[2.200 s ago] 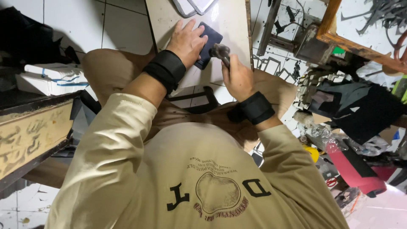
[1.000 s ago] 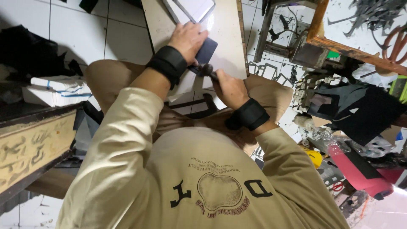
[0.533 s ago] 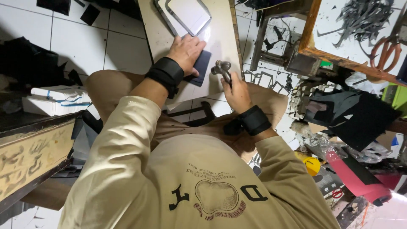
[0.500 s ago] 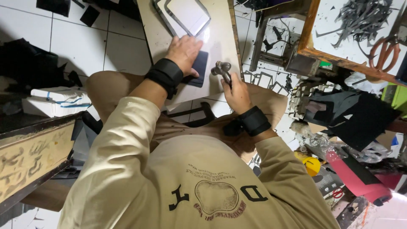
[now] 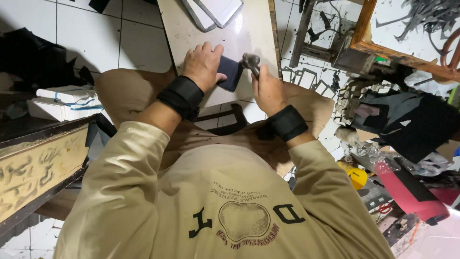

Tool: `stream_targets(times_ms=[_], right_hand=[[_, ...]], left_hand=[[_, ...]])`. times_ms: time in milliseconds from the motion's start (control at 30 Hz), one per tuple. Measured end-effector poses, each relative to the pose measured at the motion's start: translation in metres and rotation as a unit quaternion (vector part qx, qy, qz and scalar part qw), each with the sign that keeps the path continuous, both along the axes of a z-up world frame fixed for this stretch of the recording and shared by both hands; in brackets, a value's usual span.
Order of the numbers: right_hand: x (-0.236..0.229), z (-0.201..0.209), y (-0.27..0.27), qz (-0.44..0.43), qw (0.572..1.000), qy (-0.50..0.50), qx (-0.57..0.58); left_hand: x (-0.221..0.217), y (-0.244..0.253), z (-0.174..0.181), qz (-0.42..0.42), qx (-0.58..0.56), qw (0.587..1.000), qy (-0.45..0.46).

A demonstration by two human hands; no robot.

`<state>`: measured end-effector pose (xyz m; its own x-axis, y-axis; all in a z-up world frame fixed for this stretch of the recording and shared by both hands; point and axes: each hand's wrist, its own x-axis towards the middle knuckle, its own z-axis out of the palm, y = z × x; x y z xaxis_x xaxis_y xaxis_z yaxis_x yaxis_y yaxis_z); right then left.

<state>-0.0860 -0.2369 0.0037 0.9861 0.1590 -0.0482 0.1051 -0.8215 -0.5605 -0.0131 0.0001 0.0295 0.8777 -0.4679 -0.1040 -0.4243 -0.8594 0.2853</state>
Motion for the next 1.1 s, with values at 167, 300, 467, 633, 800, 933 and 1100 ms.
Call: stream_targets(times_ms=[167,300,467,633,800,933,1100], right_hand=[[0.002,0.038,0.011,0.022,0.999,-0.029,-0.016],[-0.005,0.014,0.01,-0.008,0.999,-0.035,-0.007],[-0.009,0.02,0.006,0.042,0.998,-0.052,-0.014],[-0.019,0.018,0.008,0.035,0.999,-0.03,-0.029],[-0.024,0.033,0.014,0.05,0.991,-0.125,0.024],[-0.026,0.025,0.006,0.074,0.993,-0.076,-0.042],[-0.035,0.034,0.011,0.102,0.988,-0.117,0.006]], left_hand=[[-0.001,-0.002,-0.008,-0.001,-0.012,1.0,0.005],[-0.002,0.0,-0.006,0.001,-0.014,1.0,-0.005],[-0.001,-0.003,-0.004,-0.006,-0.011,1.0,-0.008],[-0.002,-0.003,-0.005,0.0,-0.008,1.0,-0.008],[-0.004,-0.002,-0.006,0.006,-0.005,1.0,-0.021],[-0.004,-0.005,-0.008,0.004,-0.008,1.0,-0.029],[-0.004,-0.004,-0.011,0.01,0.015,1.0,-0.023]])
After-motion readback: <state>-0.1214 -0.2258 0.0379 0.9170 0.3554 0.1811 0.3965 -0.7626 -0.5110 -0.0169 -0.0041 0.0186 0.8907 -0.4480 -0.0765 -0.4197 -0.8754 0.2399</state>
